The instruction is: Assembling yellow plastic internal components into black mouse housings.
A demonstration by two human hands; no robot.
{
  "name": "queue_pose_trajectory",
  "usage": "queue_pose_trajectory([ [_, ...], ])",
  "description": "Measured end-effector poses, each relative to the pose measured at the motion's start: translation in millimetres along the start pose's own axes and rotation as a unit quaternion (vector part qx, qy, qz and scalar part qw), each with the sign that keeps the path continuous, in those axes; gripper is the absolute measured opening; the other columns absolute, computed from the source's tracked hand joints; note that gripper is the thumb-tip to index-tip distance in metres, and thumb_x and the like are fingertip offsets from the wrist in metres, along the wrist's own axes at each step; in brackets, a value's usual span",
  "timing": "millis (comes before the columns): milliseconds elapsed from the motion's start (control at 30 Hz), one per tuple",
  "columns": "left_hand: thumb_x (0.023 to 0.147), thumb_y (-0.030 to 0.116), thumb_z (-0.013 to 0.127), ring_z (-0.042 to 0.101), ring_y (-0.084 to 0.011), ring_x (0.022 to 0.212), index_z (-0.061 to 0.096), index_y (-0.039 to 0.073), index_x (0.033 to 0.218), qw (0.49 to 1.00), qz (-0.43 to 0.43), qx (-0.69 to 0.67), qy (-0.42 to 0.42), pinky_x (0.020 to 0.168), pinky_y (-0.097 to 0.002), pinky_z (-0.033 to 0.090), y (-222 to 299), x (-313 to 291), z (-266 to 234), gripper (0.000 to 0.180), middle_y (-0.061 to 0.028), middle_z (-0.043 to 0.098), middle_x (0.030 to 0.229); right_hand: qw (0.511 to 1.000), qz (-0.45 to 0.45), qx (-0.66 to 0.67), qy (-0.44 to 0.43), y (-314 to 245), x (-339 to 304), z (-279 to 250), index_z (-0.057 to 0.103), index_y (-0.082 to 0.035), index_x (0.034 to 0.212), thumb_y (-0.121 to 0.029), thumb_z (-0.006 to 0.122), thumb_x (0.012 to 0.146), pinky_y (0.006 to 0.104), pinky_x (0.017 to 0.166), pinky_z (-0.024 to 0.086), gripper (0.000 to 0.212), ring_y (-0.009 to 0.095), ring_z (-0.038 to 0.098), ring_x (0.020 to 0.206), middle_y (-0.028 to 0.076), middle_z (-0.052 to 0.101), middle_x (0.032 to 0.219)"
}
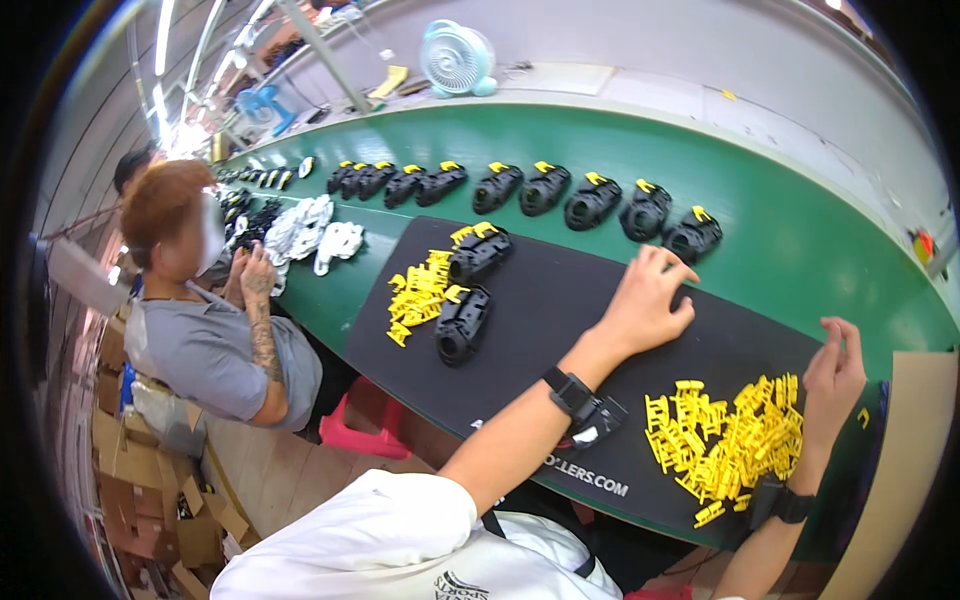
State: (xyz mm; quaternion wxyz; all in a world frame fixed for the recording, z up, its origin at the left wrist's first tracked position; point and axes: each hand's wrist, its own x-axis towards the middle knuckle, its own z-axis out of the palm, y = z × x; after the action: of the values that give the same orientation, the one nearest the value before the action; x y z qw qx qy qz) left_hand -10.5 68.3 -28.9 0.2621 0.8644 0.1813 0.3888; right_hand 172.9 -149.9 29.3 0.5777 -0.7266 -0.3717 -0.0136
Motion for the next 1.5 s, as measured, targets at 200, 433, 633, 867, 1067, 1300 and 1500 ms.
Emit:
queue_pose_trajectory([
  [200,0.076,0.013,0.070,0.051,-0.0334,0.112,0.068,0.004,0.091,0.998,-0.036,-0.043,0.011,0.100,-0.0429,0.046,3,-4,-10,0.017,-0.0137,0.058,0.106,0.999,-0.007,0.036,0.014,-6,-3,11,0.059,-0.008,0.112,-0.024,0.040,0.112,0.0221,0.038,0.019,0.024,0.000,0.030,0.041,-0.007,0.033,0.052],
  [433,0.081,0.015,0.070,0.048,-0.0354,0.116,0.065,0.003,0.100,0.997,-0.005,-0.062,-0.047,0.104,-0.0445,0.043,55,-13,-66,0.023,-0.0158,0.054,0.114,0.997,0.011,0.047,0.065,9,0,5,0.061,-0.010,0.115,-0.027,0.043,0.111,0.0225,0.037,0.016,0.025,-0.001,0.025,0.042,-0.008,0.031,0.054],
  [633,0.085,0.024,0.070,0.045,-0.0410,0.131,0.054,-0.001,0.130,0.988,0.044,0.037,-0.142,0.111,-0.0482,0.040,88,-98,-139,0.053,-0.0237,0.051,0.130,0.996,-0.006,0.059,0.062,9,4,1,0.063,-0.009,0.110,-0.026,0.047,0.110,0.0218,0.040,0.017,0.024,-0.001,0.025,0.045,-0.008,0.033,0.060],
  [867,0.087,0.030,0.066,0.038,-0.0418,0.144,0.048,0.001,0.145,0.968,-0.006,0.196,-0.156,0.119,-0.0490,0.032,68,-177,-140,0.067,-0.0260,0.042,0.150,0.996,0.004,0.076,0.056,11,8,5,0.063,-0.008,0.109,-0.024,0.048,0.110,0.0219,0.040,0.017,0.022,-0.002,0.026,0.045,-0.008,0.034,0.061],
  [1067,0.085,0.026,0.067,0.039,-0.0401,0.143,0.053,0.001,0.141,0.980,0.007,0.166,-0.112,0.120,-0.0494,0.031,67,-185,-138,0.063,-0.0252,0.045,0.149,0.990,-0.034,0.125,0.061,-2,2,-6,0.061,-0.003,0.109,-0.021,0.045,0.110,0.0202,0.036,0.019,0.024,-0.002,0.028,0.043,-0.003,0.058,0.086],
  [1300,0.084,0.023,0.069,0.047,-0.0390,0.136,0.064,0.000,0.121,0.996,0.013,0.074,-0.048,0.115,-0.0487,0.038,57,-196,-141,0.043,-0.0212,0.057,0.134,0.997,-0.040,0.066,-0.010,-60,-22,-14,0.061,-0.004,0.110,-0.019,0.047,0.109,0.0201,0.035,0.018,0.021,0.000,0.029,0.041,-0.004,0.043,0.066],
  [1500,0.086,0.006,0.067,0.065,-0.0262,0.091,0.070,0.002,0.094,0.981,-0.087,-0.160,0.070,0.080,-0.0366,0.053,55,-188,-209,0.010,-0.0106,0.067,0.095,0.975,-0.010,0.217,-0.050,-103,-89,-48,0.059,-0.002,0.114,-0.016,0.048,0.108,0.0195,0.036,0.019,0.018,0.000,0.026,0.039,-0.005,0.038,0.063],
])
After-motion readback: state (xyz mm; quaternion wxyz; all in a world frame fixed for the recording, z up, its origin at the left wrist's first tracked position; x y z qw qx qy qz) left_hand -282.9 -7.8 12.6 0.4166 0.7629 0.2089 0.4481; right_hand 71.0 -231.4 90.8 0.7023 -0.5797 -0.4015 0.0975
